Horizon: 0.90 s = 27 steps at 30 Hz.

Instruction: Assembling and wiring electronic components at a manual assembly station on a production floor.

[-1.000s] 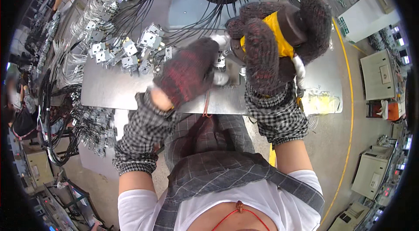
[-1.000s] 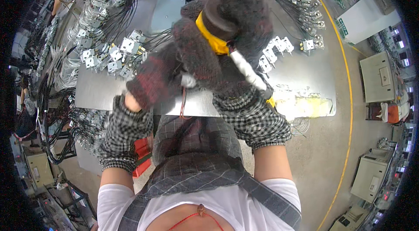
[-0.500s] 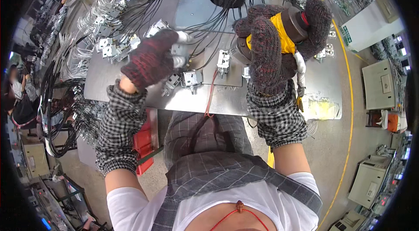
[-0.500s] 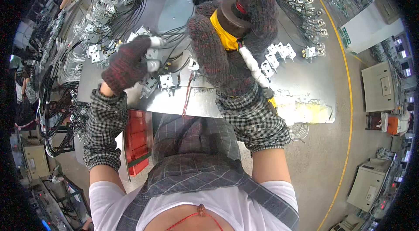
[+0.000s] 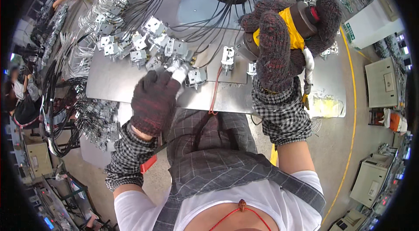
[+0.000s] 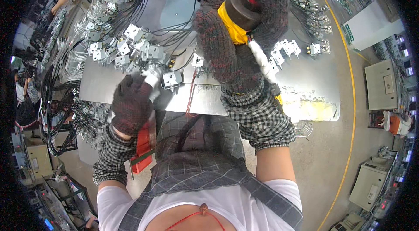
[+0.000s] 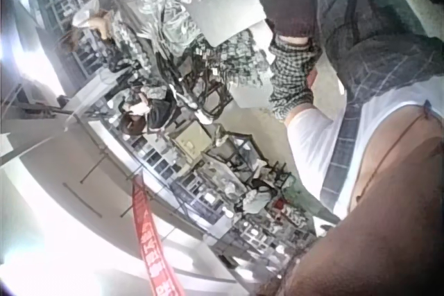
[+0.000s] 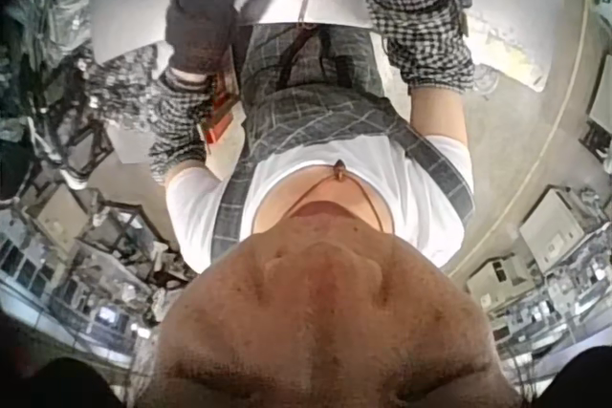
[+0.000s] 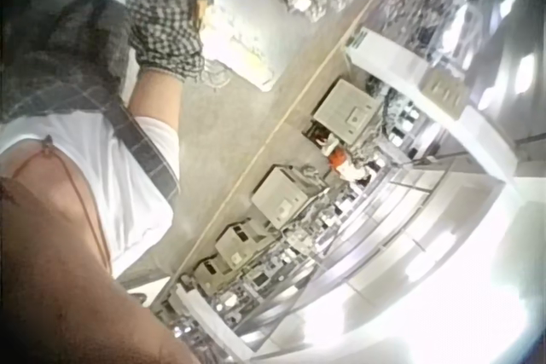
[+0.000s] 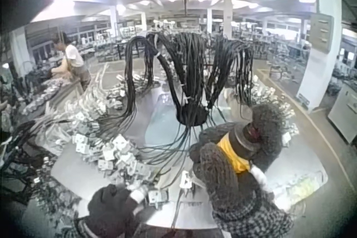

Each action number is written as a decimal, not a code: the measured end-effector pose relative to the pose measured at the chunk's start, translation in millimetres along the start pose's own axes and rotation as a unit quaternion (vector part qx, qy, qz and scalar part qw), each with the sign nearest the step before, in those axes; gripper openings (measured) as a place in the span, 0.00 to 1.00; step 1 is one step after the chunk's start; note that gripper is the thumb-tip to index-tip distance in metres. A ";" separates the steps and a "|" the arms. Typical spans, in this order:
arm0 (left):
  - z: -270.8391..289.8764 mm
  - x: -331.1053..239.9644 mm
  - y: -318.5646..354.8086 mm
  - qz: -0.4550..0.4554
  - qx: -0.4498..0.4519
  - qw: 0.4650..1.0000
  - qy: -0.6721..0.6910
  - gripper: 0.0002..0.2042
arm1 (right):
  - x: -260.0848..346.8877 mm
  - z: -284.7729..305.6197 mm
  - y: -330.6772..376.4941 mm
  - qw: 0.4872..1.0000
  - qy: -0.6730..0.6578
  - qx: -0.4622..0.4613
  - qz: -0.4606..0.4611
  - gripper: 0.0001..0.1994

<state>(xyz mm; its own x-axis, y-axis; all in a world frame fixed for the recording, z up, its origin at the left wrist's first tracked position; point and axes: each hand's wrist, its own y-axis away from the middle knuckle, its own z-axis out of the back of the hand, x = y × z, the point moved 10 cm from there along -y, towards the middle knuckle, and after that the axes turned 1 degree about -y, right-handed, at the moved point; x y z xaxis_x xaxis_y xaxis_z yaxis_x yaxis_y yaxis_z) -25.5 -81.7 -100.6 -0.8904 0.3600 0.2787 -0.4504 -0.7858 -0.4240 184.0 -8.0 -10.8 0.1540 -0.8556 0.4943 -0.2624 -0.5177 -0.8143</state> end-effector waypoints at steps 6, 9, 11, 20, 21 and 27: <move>8.2 17.6 -10.6 0.091 0.058 0.958 0.265 0.23 | -15.0 5.5 3.3 0.995 -0.090 0.000 -0.041 0.35; -17.8 12.8 15.2 0.081 0.078 0.988 0.107 0.20 | -30.9 18.4 16.4 0.986 -0.089 -0.071 -0.123 0.34; -19.0 24.5 17.2 0.071 0.036 0.990 0.117 0.22 | -21.6 10.7 15.6 0.988 -0.108 -0.037 -0.109 0.32; -65.3 48.4 30.0 0.319 -0.033 0.351 0.880 0.23 | -40.8 8.9 24.0 0.975 0.015 0.031 -0.218 0.21; -68.9 49.7 29.4 0.319 -0.031 0.349 0.881 0.23 | -55.1 17.2 30.9 0.975 0.018 0.031 -0.218 0.21; 40.8 14.3 -24.8 0.076 -0.105 0.908 0.398 0.17 | -76.0 42.9 20.6 0.942 -0.285 0.025 -0.177 0.22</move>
<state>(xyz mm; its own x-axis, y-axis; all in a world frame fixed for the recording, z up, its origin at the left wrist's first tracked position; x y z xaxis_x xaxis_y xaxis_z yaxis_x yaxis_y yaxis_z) -24.4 -77.6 -50.9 -0.6708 0.5714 -0.4728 -0.2466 -0.7731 -0.5844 207.7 46.2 -78.2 0.7131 -0.4853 0.5059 -0.0549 -0.7581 -0.6498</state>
